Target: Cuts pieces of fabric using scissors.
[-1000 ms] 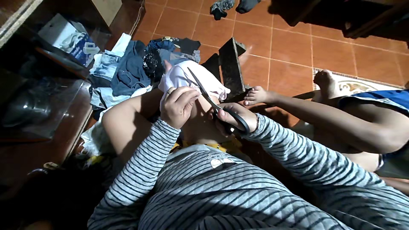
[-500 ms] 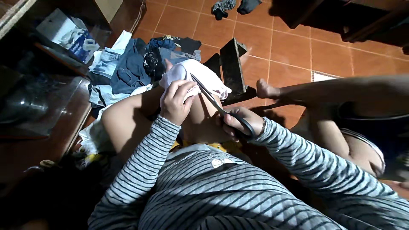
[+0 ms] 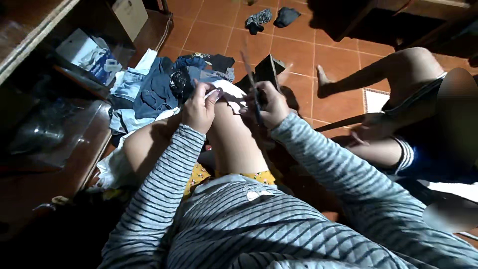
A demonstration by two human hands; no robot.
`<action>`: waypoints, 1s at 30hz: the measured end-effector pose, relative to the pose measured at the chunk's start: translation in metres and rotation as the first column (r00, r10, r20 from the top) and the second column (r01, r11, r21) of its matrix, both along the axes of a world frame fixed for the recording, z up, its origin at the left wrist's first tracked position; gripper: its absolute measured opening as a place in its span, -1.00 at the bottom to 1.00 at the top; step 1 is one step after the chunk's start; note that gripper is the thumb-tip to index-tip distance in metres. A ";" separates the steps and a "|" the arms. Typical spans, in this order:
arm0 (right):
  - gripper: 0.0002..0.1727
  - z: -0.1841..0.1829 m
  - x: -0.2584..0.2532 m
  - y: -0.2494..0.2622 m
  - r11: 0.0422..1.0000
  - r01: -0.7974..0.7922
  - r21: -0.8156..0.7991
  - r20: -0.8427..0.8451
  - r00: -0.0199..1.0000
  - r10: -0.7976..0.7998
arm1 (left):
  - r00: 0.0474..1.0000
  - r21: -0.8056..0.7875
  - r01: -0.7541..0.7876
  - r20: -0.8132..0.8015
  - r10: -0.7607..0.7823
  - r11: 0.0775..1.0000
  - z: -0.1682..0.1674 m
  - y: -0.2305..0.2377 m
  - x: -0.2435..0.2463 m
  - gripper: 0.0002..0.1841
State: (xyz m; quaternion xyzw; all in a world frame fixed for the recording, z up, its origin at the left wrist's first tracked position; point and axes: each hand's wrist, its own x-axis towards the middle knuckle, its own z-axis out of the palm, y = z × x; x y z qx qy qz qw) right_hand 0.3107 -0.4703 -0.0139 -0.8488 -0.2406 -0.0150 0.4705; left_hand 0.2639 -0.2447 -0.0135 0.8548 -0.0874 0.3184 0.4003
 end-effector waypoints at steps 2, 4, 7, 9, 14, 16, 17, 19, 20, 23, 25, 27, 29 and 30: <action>-0.35 0.000 0.032 0.012 1.000 -0.001 0.015 -0.019 1.000 0.001 | 0.994 0.009 -0.026 -0.106 0.027 1.000 0.009 0.014 0.015 -0.73; -0.37 0.007 0.063 0.019 0.998 0.053 -0.023 -0.072 0.996 -0.054 | 0.983 0.030 -0.083 -0.165 0.087 0.996 0.016 0.032 0.034 -0.71; -0.35 0.025 0.091 0.029 0.984 0.151 -0.097 -0.046 0.987 -0.156 | 0.974 0.089 -0.131 -0.174 0.144 0.987 0.024 0.051 0.055 -0.69; -0.34 0.036 0.095 0.032 0.981 0.156 -0.116 -0.002 0.988 -0.157 | 0.980 0.101 -0.127 -0.138 0.140 0.987 0.028 0.052 0.056 -0.69; -0.40 0.015 0.058 -0.011 0.998 -0.056 -0.021 0.005 0.998 0.056 | 0.998 0.035 0.052 -0.021 -0.051 0.998 0.009 0.029 0.002 -0.78; -0.48 0.002 0.023 -0.042 0.988 -0.114 0.105 -0.028 0.993 0.118 | 0.988 0.032 0.150 0.019 -0.151 0.988 0.001 0.010 -0.036 -0.80; -0.51 -0.001 0.004 -0.057 0.978 -0.108 0.178 -0.066 0.990 0.122 | 0.979 0.035 0.199 0.043 -0.200 0.979 -0.004 0.000 -0.054 -0.80; -0.55 -0.010 -0.032 -0.082 0.968 -0.049 0.248 -0.142 0.986 0.086 | 0.960 0.076 0.277 0.009 -0.279 0.958 -0.021 -0.015 -0.081 -0.74; -0.55 -0.017 -0.048 -0.089 0.973 -0.010 0.231 -0.173 0.984 0.051 | 0.953 0.111 0.303 -0.046 -0.299 0.947 -0.033 -0.019 -0.088 -0.75; -0.49 -0.043 -0.085 -0.091 0.988 0.082 0.131 -0.254 0.966 -0.046 | 0.949 0.192 0.308 -0.133 -0.286 0.932 -0.051 -0.022 -0.094 -0.75; -0.39 -0.048 -0.101 -0.088 0.988 0.029 0.149 -0.285 0.958 0.015 | 0.945 0.220 0.324 -0.124 -0.303 0.920 -0.049 -0.021 -0.093 -0.72; -0.26 -0.045 -0.113 -0.092 0.979 -0.093 0.182 -0.320 0.936 0.148 | 0.933 0.215 0.354 -0.147 -0.328 0.910 -0.052 -0.019 -0.095 -0.73; -0.19 -0.040 -0.124 -0.101 0.959 -0.193 0.208 -0.402 0.877 0.263 | 0.935 0.183 0.337 -0.181 -0.306 0.923 -0.056 -0.025 -0.099 -0.78; -0.19 -0.038 -0.129 -0.105 0.948 -0.226 0.224 -0.442 0.843 0.305 | 0.941 0.162 0.315 -0.180 -0.286 0.935 -0.057 -0.031 -0.101 -0.80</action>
